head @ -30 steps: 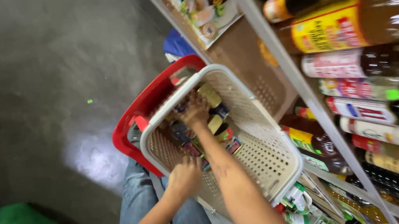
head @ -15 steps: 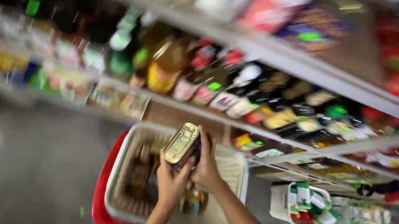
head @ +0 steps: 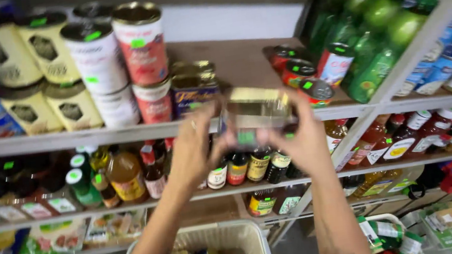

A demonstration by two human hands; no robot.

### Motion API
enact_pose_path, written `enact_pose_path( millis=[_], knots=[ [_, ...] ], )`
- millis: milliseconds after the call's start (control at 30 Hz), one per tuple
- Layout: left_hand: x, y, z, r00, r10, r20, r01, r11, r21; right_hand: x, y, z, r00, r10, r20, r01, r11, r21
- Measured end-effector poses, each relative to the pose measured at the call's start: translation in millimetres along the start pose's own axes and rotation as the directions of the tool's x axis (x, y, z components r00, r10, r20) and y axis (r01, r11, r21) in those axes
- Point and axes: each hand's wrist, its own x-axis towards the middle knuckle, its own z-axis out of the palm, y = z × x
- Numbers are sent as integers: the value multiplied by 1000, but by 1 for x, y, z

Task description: Placing various canned food items from a basket onto grocery store shelves.

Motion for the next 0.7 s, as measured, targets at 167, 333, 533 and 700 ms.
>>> enact_pose_path(
  millis=[167,333,533,700],
  knots=[
    [57,-29,35,980,166,-109,-101,890,445,101,42,14,989,103,-101,-104,995,-5],
    [60,-56,61,976,166,-141,-47,793,608,161,94,70,975,221,-11,-221,975,-23],
    [59,-57,61,987,97,-126,3,784,621,183,121,116,909,355,219,-382,919,97],
    [59,-54,58,986,103,-127,-7,803,595,195,173,153,924,234,303,-312,918,243]
  ],
)
